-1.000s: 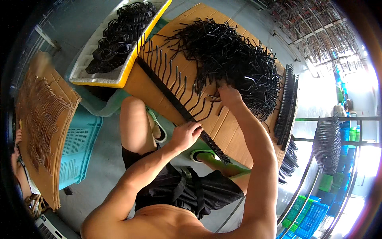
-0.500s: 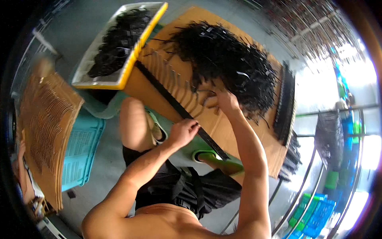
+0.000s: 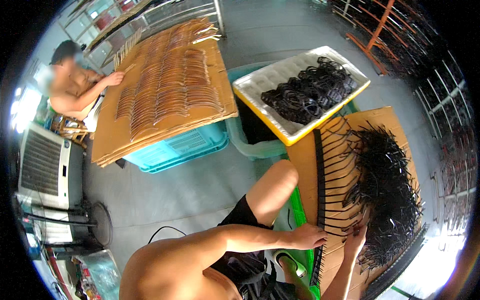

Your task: The person inserts black bristle-like pieces into a long black band, working one at a time. The person occasionally lifts the band to check alignment and continues inserting bristles along its length.

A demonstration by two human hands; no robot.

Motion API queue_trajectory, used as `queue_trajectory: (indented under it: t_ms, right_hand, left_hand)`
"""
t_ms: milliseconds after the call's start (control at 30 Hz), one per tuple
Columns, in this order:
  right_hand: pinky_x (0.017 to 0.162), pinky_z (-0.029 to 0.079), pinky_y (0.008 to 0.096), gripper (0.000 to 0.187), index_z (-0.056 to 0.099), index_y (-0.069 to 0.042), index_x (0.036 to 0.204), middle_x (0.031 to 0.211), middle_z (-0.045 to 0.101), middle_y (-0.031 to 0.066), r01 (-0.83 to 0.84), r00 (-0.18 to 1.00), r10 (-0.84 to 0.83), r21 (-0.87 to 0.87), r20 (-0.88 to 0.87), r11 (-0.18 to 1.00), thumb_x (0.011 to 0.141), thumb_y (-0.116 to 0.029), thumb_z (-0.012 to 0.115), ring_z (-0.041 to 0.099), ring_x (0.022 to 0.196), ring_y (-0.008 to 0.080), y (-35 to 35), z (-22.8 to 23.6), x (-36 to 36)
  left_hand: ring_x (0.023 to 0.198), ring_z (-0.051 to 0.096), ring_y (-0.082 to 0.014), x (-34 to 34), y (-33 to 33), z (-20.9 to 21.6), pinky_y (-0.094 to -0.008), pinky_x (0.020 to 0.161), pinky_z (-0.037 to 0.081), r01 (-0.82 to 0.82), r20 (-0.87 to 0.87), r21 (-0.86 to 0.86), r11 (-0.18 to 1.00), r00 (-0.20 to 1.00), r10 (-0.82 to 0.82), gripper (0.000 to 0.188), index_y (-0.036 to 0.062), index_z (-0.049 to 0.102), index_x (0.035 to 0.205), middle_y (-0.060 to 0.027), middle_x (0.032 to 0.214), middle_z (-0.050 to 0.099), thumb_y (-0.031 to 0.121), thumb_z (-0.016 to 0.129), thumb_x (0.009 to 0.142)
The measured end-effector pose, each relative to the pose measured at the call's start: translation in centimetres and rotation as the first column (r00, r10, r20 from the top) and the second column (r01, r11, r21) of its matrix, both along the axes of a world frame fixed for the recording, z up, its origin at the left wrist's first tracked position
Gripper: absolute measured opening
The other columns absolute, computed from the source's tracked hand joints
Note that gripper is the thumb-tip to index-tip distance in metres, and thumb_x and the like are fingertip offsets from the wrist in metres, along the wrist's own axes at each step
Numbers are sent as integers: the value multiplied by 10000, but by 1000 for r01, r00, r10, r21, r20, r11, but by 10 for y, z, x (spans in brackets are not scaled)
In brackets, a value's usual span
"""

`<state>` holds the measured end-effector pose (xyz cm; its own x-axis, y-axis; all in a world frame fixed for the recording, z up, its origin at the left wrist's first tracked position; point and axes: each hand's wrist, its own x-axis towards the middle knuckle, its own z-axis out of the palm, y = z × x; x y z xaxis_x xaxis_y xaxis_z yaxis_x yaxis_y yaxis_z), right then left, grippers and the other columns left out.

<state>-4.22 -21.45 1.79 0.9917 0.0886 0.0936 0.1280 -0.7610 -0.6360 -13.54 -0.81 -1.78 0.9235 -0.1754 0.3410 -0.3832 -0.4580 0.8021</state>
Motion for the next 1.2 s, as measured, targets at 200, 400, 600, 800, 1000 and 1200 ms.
queue_trajectory:
  t_ms: [200,400,600,800,1000,1200]
  right_hand:
    - [554,517,270,303,590,60,1023,889,663,127,38,983,9,244,-185,969,930,-224,636,638,690,170,18,-9,-33]
    - [608,557,272,259,591,28,987,881,666,91,171,980,-117,379,-160,910,953,-228,612,643,722,140,41,14,-70]
    - [673,575,273,267,599,48,1031,935,686,124,171,984,-179,279,2,945,972,-213,603,666,790,156,58,9,-96]
    - [654,539,309,266,624,41,942,848,672,112,317,940,-341,373,-3,872,959,-223,598,654,746,178,62,6,-98]
    - [699,551,312,305,627,56,951,874,684,123,173,981,-190,297,28,939,973,-244,575,659,777,191,56,9,-105]
    - [773,550,319,296,636,60,1010,935,685,130,154,988,-146,394,-49,906,970,-228,579,662,854,195,51,7,-107]
  left_hand:
    - [579,634,-308,-2,-3,-3,-413,495,519,-16,37,115,993,999,12,206,43,584,795,-124,633,608,228,654,852]
    - [644,641,-337,3,-12,-11,-473,554,504,-17,70,19,1000,997,16,155,59,626,749,-131,690,640,204,635,802]
    - [721,652,-325,4,-12,-10,-457,606,518,20,25,68,997,999,-22,121,68,648,743,-122,719,657,189,647,738]
    - [724,663,-325,6,-11,-10,-455,615,529,60,-24,90,994,998,-58,115,59,655,757,-140,755,674,172,642,736]
    - [699,653,-338,4,-9,-5,-461,609,529,39,47,49,998,998,-41,125,41,640,777,-141,722,655,162,634,744]
    - [729,654,-331,4,-11,-5,-460,625,528,36,1,85,996,999,-36,149,38,631,807,-133,736,654,168,642,733]
